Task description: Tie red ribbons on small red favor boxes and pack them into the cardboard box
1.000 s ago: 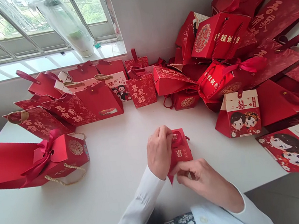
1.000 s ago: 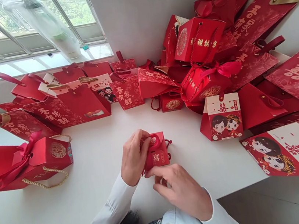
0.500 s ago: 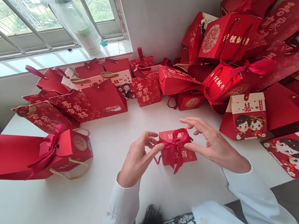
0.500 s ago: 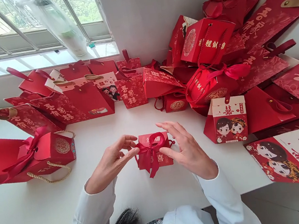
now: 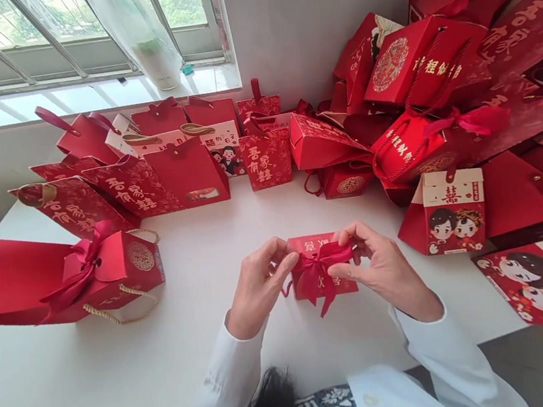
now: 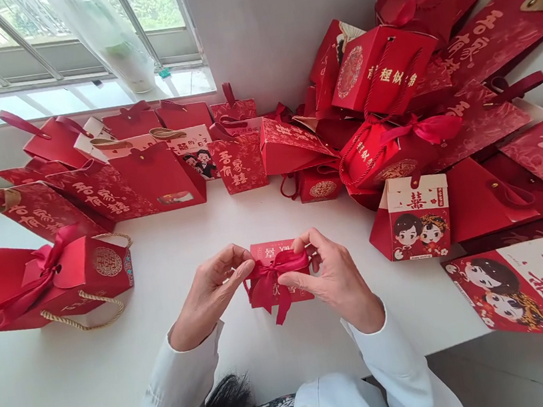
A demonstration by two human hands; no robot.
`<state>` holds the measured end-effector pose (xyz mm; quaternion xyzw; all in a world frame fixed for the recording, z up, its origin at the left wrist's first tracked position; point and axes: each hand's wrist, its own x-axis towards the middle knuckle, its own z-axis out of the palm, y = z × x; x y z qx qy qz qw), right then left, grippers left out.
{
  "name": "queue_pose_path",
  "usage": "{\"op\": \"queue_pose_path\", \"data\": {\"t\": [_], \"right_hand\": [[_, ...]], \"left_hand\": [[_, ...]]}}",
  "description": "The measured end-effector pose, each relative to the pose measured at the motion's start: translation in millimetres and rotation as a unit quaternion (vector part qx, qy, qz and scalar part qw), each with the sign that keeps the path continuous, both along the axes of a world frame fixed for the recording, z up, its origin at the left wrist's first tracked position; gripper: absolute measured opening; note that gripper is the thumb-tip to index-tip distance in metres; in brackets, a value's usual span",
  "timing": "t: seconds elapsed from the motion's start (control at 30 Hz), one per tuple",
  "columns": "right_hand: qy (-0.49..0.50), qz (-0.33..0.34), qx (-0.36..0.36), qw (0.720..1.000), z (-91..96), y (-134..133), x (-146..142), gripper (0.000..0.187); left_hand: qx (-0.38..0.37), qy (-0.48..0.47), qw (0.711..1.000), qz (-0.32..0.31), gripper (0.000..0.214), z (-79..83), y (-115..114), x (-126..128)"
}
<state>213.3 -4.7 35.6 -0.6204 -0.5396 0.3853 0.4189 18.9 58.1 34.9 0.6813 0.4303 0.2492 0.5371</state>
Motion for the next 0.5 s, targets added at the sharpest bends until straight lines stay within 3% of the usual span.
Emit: {"op": "queue_pose_path", "data": {"t": [0.17,0.27,0.37,0.5], "right_hand": [[0.023,-0.017,0.024,0.999,-1.1,3,-7,0.023],[-0.034,0.009,0.028,0.999,5.0,1,-8,0.026],[-0.106,0.021,0.046,0.993,11.0,-1,-11,0.008],[-0.139,-0.003,0.044,0.989,14.0,-2,-16,0.016]], "left_hand": [[-0.01,-0.013,1.0,0.0,0.024,-2.7,-1,2],[-0.019,-0.021,1.0,0.006,0.025,-4.5,-1,1],[-0.024,-0.037,0.999,0.024,0.025,-6.6,-2,2],[-0.025,-0.057,0.997,0.048,0.025,-10.7,-2,4]]}}
